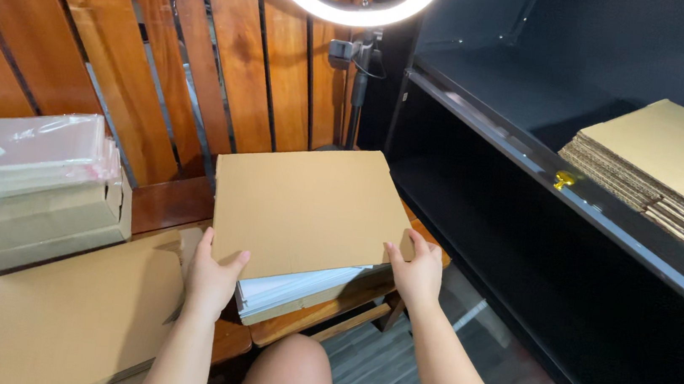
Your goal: The person repeatedly picks up flat cardboard sheets from a stack on a small wooden stool and places them onto a shelf inside a black cabinet. The action is repeated multiple times throughout the clip.
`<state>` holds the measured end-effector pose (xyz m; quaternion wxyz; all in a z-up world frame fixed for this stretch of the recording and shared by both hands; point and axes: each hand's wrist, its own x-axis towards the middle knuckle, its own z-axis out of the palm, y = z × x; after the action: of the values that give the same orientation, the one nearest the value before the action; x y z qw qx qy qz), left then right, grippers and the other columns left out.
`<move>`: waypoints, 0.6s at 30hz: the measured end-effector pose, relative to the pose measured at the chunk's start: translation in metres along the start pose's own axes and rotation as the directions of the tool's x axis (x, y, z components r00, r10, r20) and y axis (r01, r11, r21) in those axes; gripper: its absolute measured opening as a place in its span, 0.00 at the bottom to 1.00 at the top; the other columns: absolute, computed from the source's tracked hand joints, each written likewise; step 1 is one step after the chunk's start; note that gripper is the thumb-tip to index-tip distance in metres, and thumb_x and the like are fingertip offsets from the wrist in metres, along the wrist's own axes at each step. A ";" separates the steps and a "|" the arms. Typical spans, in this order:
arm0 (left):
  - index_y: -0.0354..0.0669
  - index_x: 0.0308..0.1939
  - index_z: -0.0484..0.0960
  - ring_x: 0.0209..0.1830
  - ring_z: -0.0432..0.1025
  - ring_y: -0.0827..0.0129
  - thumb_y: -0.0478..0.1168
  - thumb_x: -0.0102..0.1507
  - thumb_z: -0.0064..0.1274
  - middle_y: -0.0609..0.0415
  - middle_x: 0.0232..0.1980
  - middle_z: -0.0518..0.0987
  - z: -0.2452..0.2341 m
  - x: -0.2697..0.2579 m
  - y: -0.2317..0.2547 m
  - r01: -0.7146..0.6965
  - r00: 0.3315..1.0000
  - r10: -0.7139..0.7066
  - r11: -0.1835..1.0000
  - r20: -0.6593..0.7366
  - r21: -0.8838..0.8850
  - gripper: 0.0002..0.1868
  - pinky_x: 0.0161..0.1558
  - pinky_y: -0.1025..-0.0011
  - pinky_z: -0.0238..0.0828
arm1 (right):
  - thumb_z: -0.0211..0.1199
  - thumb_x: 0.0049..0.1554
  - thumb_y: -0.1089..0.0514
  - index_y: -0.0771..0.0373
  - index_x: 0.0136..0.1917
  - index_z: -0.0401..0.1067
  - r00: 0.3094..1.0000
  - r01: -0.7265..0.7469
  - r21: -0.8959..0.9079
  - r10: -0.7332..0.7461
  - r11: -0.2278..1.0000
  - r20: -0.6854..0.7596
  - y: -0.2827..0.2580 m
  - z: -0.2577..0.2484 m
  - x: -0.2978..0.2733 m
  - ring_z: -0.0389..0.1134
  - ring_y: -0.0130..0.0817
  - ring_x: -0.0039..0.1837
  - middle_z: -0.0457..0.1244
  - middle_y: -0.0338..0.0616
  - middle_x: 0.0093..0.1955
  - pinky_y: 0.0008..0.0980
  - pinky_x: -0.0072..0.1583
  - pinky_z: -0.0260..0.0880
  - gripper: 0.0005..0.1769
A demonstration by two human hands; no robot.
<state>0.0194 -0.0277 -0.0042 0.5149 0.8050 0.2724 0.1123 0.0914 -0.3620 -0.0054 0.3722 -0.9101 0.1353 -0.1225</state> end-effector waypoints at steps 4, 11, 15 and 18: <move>0.56 0.82 0.58 0.82 0.53 0.53 0.44 0.62 0.63 0.44 0.82 0.61 -0.010 -0.021 0.023 -0.001 1.000 0.003 0.998 0.030 -0.069 0.46 0.78 0.56 0.50 | 0.67 0.58 0.33 0.38 0.72 0.72 0.999 -0.024 -0.027 0.024 0.999 0.029 -0.004 -0.006 -0.007 0.67 0.41 0.70 0.61 0.38 0.64 0.39 0.68 0.70 0.31; 0.67 0.71 0.77 0.80 0.58 0.54 0.49 0.64 0.59 0.46 0.74 0.69 0.001 -0.008 0.005 -0.007 0.997 0.011 0.998 0.072 -0.055 0.29 0.76 0.58 0.54 | 0.61 0.60 0.28 0.30 0.72 0.71 0.992 -0.089 -0.107 0.098 0.990 0.079 -0.022 -0.020 -0.017 0.69 0.38 0.68 0.64 0.35 0.62 0.39 0.67 0.68 0.29; 0.68 0.68 0.81 0.79 0.60 0.53 0.46 0.65 0.60 0.44 0.72 0.71 0.002 -0.006 0.004 -0.002 0.997 0.011 0.993 0.082 -0.118 0.25 0.75 0.59 0.55 | 0.60 0.60 0.28 0.30 0.71 0.71 0.993 -0.103 -0.107 0.109 0.989 0.055 -0.021 -0.017 -0.019 0.69 0.39 0.67 0.66 0.37 0.61 0.41 0.67 0.68 0.28; 0.66 0.68 0.80 0.79 0.59 0.51 0.46 0.65 0.59 0.42 0.72 0.71 0.000 -0.009 0.004 -0.012 0.995 0.023 0.993 0.093 -0.116 0.26 0.75 0.57 0.54 | 0.59 0.61 0.30 0.32 0.73 0.70 0.990 -0.110 -0.094 0.118 0.989 0.082 -0.037 -0.027 -0.031 0.66 0.43 0.71 0.66 0.41 0.65 0.43 0.70 0.66 0.29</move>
<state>0.0134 -0.0336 0.0006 0.5716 0.7808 0.2341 0.0944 0.0599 -0.3434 0.0359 0.3430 -0.9211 0.1760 -0.0550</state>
